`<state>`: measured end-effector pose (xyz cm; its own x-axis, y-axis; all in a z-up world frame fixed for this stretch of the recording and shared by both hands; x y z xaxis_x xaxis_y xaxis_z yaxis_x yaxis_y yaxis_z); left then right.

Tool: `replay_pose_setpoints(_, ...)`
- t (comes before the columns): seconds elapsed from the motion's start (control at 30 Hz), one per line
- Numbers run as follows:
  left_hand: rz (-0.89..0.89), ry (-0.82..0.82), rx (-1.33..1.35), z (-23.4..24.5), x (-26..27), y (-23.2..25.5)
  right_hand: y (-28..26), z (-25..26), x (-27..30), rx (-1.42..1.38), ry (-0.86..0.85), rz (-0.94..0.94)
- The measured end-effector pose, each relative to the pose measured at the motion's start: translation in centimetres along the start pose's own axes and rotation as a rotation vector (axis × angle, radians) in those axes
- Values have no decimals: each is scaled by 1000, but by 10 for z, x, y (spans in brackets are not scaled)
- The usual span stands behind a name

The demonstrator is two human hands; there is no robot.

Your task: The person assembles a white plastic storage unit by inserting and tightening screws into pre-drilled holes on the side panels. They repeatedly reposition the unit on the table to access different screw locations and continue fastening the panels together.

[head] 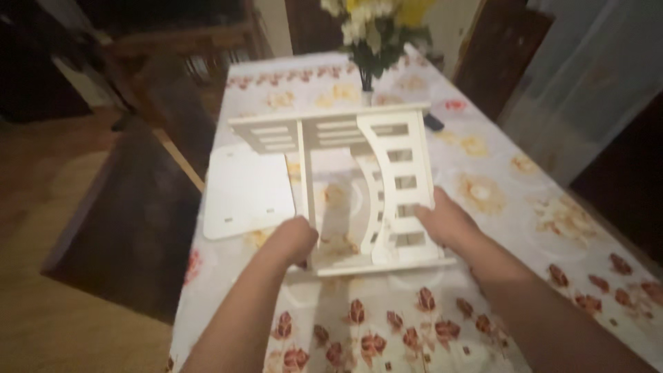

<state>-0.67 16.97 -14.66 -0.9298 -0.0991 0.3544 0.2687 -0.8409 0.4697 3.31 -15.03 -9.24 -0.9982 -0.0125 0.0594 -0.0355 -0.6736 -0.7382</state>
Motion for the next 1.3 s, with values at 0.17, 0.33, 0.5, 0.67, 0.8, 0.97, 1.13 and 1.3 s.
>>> replay_pose_setpoints(0.17,-15,169,-24,12,17,12,-6,2,12,-56,28,-64)
replay_pose_setpoints(0.33,16,267,-54,9,33,14,-14,0,7,-65,107,2)
replay_pose_setpoints(0.5,-21,407,-176,20,43,22,-8,-9,-5,-24,81,-20)
replay_pose_setpoints(0.67,23,444,-240,36,39,33,-13,-8,-17,167,66,-74)
replay_pose_setpoints(0.8,-9,483,-250,44,26,34,-16,-8,-29,259,62,-89)
replay_pose_setpoints(0.97,55,452,-281,46,10,33,-11,-6,-38,231,56,-158)
replay_pose_setpoints(1.13,45,508,-213,60,9,39,-30,3,-44,167,137,-92)
replay_pose_setpoints(1.3,82,505,-255,65,4,40,-13,-7,-56,-43,50,-130)
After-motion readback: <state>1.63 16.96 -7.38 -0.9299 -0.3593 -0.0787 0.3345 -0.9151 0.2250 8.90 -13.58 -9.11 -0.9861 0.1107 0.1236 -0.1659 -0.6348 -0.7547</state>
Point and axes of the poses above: each hand's wrist, its own x-axis away from the middle knuckle, its own z-axis out of the back of the hand, y = z × x, the point moved 8 cm from there along -x, towards the middle knuckle, and after that the axes turned 7 degrees about -x, right-handed, at the moved point
